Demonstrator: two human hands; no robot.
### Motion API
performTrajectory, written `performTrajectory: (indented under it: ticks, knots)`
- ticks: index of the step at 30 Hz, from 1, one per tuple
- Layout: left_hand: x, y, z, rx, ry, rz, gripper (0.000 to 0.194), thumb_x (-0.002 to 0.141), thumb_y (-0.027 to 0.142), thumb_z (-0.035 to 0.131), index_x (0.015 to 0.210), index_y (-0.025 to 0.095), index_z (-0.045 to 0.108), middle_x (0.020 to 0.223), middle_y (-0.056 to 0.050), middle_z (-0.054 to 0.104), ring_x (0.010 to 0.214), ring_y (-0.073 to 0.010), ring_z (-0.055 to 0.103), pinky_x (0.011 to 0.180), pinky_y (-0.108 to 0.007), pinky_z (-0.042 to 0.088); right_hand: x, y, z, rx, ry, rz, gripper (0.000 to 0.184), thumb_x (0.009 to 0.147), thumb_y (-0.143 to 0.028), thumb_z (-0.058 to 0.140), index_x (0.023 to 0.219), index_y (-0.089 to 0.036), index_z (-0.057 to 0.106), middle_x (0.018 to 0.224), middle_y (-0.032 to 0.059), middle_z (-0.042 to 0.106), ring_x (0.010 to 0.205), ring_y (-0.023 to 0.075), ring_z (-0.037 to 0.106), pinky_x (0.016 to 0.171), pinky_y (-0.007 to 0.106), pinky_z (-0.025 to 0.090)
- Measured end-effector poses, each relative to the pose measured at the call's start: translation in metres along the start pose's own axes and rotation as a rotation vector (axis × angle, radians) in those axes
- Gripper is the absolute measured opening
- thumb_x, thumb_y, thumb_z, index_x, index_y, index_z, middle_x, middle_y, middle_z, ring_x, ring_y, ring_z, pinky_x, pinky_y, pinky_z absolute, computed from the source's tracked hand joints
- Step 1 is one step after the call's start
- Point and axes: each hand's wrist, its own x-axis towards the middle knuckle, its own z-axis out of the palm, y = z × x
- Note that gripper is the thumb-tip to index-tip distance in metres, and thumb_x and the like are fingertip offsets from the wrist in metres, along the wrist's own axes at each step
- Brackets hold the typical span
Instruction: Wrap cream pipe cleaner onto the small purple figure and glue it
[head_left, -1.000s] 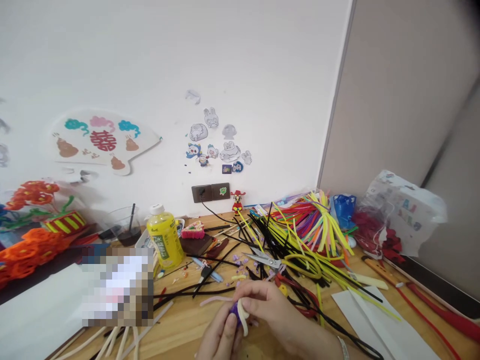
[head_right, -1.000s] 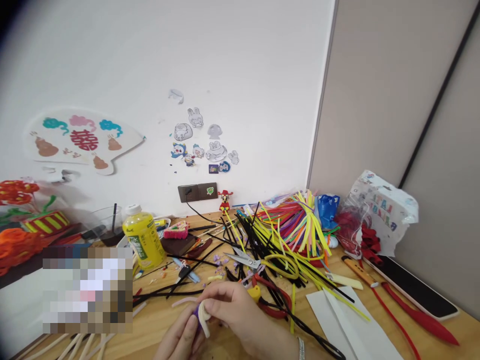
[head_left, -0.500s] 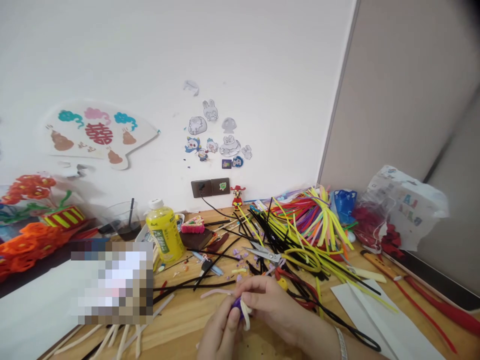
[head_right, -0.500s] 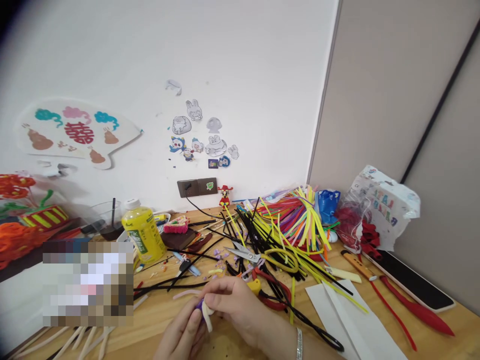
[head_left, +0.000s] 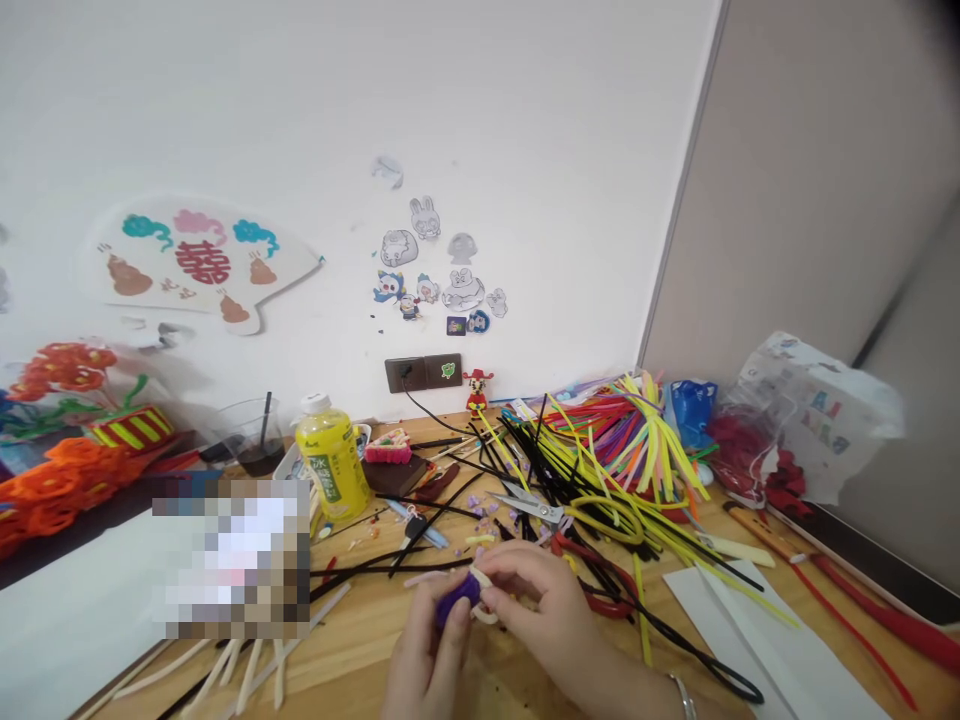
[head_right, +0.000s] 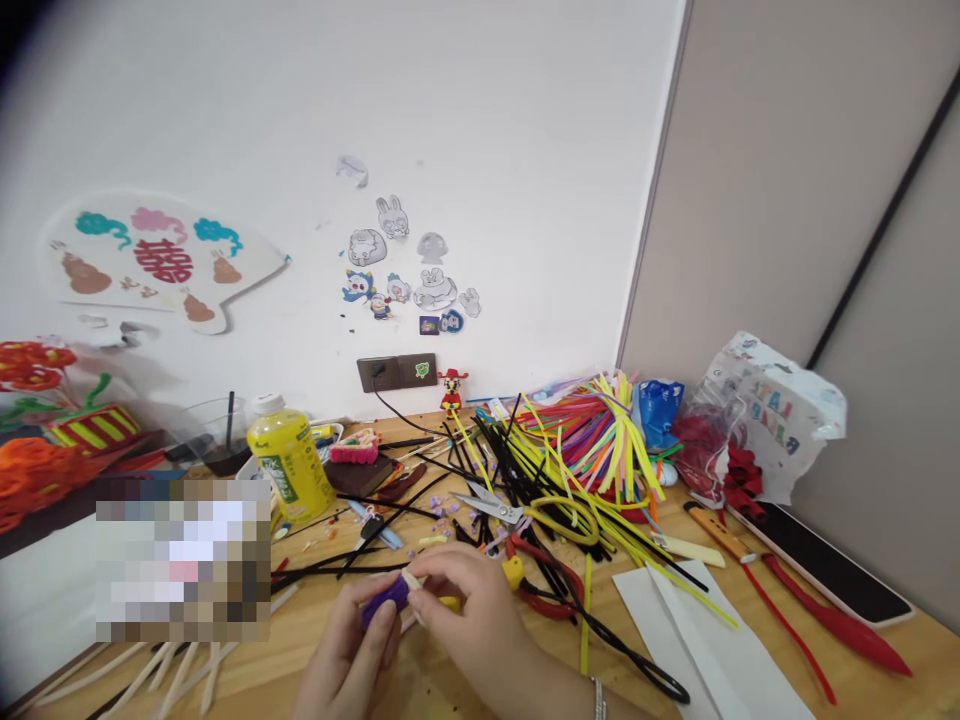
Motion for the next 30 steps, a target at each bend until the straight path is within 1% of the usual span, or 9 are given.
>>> performTrajectory:
  ticks: [7,10,14,18,21,24,26,28,30]
  knots:
    - [0.000,-0.004,-0.005,0.092,-0.074,0.101,0.021,0.082,0.039,0.050,0.086,0.022,0.062,0.082,-0.005,0.069,0.079,-0.0190,0.064,0.071,-0.027,0.051,-0.004,0.003,0.005,0.000,0.101,-0.067,0.009,0.078,-0.021,0.061,0.081,-0.020,0.070,0.084,0.0065,0.068,0.084,0.0194,0.062,0.076,0.030,0.051]
    - [-0.002,-0.005,-0.006,0.117,-0.079,0.126,0.020,0.082,0.038,0.051,0.086,0.022,0.062,0.082,-0.005,0.070,0.077,-0.0194,0.066,0.070,-0.027,0.052,-0.006,0.004,0.006,-0.028,0.114,-0.157,0.010,0.080,-0.020,0.061,0.083,-0.022,0.070,0.085,0.0058,0.069,0.083,0.0191,0.063,0.077,0.031,0.051]
    - [-0.005,-0.008,-0.003,0.122,-0.076,0.086,0.022,0.081,0.039,0.051,0.088,0.021,0.061,0.081,-0.006,0.070,0.073,-0.0197,0.066,0.067,-0.029,0.053,-0.008,0.003,0.004,-0.132,0.074,-0.284,0.016,0.083,-0.016,0.057,0.091,-0.022,0.069,0.089,0.0057,0.068,0.085,0.0177,0.063,0.078,0.028,0.051]
    - [-0.007,-0.017,0.003,0.151,-0.009,0.069,0.026,0.078,0.040,0.054,0.095,0.021,0.060,0.090,-0.008,0.071,0.081,-0.0232,0.067,0.074,-0.036,0.054,-0.009,0.004,0.001,-0.222,0.070,-0.336,0.020,0.085,-0.015,0.055,0.098,-0.023,0.067,0.092,0.0062,0.067,0.088,0.0171,0.062,0.080,0.028,0.051]
    - [-0.005,-0.018,0.003,0.217,0.004,0.150,0.021,0.078,0.033,0.056,0.096,0.022,0.061,0.092,-0.008,0.071,0.083,-0.0239,0.067,0.076,-0.037,0.054,-0.009,0.006,0.000,-0.254,0.065,-0.362,0.020,0.086,-0.017,0.054,0.100,-0.023,0.066,0.092,0.0061,0.067,0.088,0.0174,0.062,0.080,0.029,0.051]
    - [0.000,-0.011,-0.001,0.324,0.021,0.324,0.016,0.079,0.025,0.054,0.092,0.022,0.062,0.088,-0.008,0.070,0.081,-0.0226,0.066,0.075,-0.035,0.054,-0.009,0.006,0.002,-0.267,0.046,-0.389,0.021,0.088,-0.018,0.052,0.103,-0.024,0.065,0.093,0.0064,0.067,0.088,0.0177,0.061,0.079,0.030,0.052]
    - [0.003,-0.005,-0.005,0.396,-0.009,0.418,0.014,0.080,0.021,0.053,0.089,0.022,0.063,0.086,-0.007,0.068,0.081,-0.0215,0.065,0.074,-0.033,0.053,-0.009,0.006,0.003,-0.273,0.019,-0.409,0.024,0.088,-0.016,0.051,0.108,-0.024,0.063,0.094,0.0067,0.066,0.088,0.0175,0.061,0.079,0.030,0.052]
    - [0.004,-0.001,-0.008,0.418,-0.034,0.441,0.015,0.080,0.019,0.052,0.091,0.022,0.062,0.085,-0.007,0.068,0.081,-0.0206,0.064,0.073,-0.031,0.053,-0.009,0.005,0.003,-0.285,-0.004,-0.427,0.028,0.088,-0.013,0.050,0.112,-0.024,0.060,0.096,0.0072,0.065,0.089,0.0174,0.060,0.079,0.030,0.051]
    - [0.003,0.001,-0.009,0.401,-0.019,0.396,0.018,0.081,0.020,0.052,0.096,0.022,0.061,0.088,-0.007,0.069,0.081,-0.0203,0.065,0.073,-0.030,0.053,-0.009,0.004,0.002,-0.289,-0.023,-0.440,0.031,0.088,-0.012,0.049,0.115,-0.024,0.058,0.098,0.0077,0.064,0.091,0.0174,0.060,0.081,0.030,0.051]
